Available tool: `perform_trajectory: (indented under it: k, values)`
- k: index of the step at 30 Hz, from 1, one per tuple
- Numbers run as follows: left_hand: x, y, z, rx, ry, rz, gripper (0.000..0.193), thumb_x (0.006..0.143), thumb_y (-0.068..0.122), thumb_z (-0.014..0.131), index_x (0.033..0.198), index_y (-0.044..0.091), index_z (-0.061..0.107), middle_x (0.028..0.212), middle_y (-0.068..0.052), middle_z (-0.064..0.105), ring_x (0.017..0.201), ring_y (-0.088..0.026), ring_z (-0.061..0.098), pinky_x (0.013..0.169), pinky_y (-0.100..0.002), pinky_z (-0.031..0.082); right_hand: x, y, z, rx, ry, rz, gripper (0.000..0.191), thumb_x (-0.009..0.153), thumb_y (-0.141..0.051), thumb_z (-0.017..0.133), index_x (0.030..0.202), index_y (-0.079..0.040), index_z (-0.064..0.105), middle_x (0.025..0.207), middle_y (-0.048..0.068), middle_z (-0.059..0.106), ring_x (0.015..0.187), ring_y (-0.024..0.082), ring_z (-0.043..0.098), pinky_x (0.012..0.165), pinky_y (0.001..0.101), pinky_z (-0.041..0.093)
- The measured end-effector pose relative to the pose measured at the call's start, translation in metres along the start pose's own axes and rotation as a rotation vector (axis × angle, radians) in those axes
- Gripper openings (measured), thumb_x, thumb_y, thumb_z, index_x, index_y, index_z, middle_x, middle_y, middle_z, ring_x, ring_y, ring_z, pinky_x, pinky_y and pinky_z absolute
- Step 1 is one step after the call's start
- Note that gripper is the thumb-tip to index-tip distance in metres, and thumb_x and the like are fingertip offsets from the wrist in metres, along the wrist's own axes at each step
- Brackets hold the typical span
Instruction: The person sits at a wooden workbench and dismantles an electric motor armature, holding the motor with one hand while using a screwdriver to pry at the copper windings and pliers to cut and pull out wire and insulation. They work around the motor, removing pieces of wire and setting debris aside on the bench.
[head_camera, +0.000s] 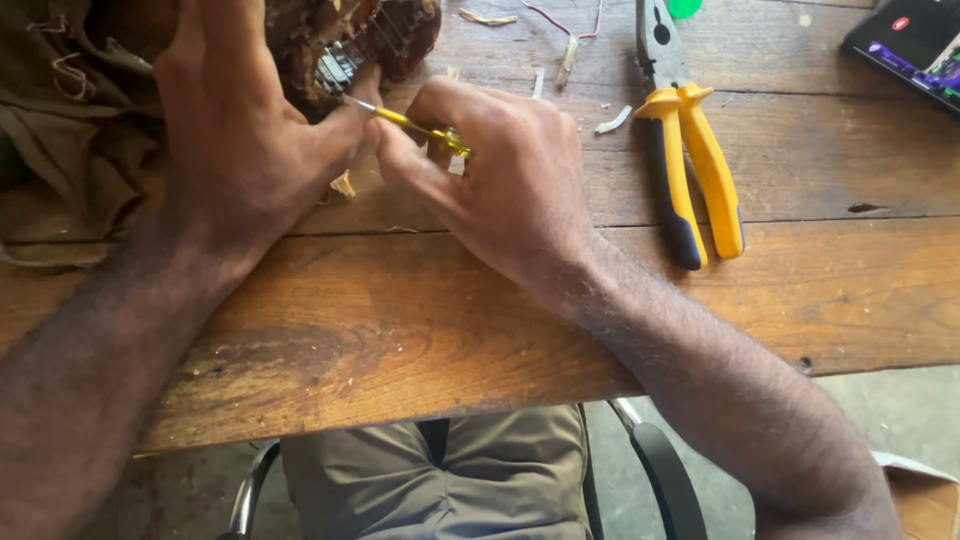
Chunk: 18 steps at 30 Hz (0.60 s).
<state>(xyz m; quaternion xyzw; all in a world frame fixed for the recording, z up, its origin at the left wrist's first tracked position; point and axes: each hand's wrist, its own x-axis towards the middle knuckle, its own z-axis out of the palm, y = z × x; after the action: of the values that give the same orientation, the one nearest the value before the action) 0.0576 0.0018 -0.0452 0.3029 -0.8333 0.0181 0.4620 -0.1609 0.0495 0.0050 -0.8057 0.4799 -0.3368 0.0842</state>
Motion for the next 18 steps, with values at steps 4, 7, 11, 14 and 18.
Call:
perform_trajectory:
  k: [4,7,11,14,18]
  values:
    - [0.001,0.002,-0.002,0.025,-0.034,-0.073,0.068,0.098,0.008,0.085,0.146,0.003,0.037,0.128,-0.019,0.058,0.111,-0.035,0.068,0.090,-0.041,0.062,0.000,-0.001,-0.004,-0.073,-0.034,0.033,0.032,0.095,-0.041,0.078,0.091,-0.010,0.075,0.077,0.004,0.073,0.069,0.020,0.073,0.062,0.0402,0.054]
    - [0.003,0.003,-0.002,0.072,-0.035,-0.059,0.068,0.098,0.010,0.087,0.145,0.003,0.038,0.125,-0.019,0.059,0.108,-0.035,0.069,0.087,-0.041,0.062,-0.003,-0.002,-0.007,-0.101,-0.003,0.024,0.026,0.103,-0.035,0.075,0.099,-0.010,0.077,0.092,0.009,0.069,0.081,0.026,0.070,0.070,0.0452,0.052]
    - [0.004,0.002,-0.004,0.024,-0.025,0.000,0.067,0.100,0.008,0.086,0.145,0.002,0.036,0.128,-0.021,0.057,0.111,-0.033,0.068,0.089,-0.039,0.062,-0.005,0.000,-0.010,-0.042,0.027,-0.032,0.023,0.107,-0.032,0.073,0.105,-0.009,0.075,0.100,0.010,0.064,0.091,0.025,0.069,0.076,0.0436,0.053]
    - [0.004,0.000,-0.005,0.062,-0.019,0.048,0.068,0.099,0.008,0.082,0.146,0.003,0.034,0.131,-0.018,0.056,0.120,-0.031,0.066,0.098,-0.038,0.062,-0.004,0.004,-0.010,-0.032,0.053,-0.050,0.020,0.109,-0.030,0.073,0.108,-0.010,0.076,0.100,0.007,0.066,0.089,0.023,0.071,0.076,0.0416,0.054]
    - [0.003,-0.002,-0.005,0.042,-0.038,0.028,0.067,0.100,0.008,0.081,0.146,0.002,0.034,0.131,-0.019,0.056,0.120,-0.030,0.066,0.099,-0.037,0.064,-0.002,0.008,-0.011,-0.076,0.073,-0.076,0.019,0.109,-0.027,0.076,0.107,-0.008,0.076,0.098,0.007,0.066,0.085,0.022,0.070,0.073,0.0402,0.054]
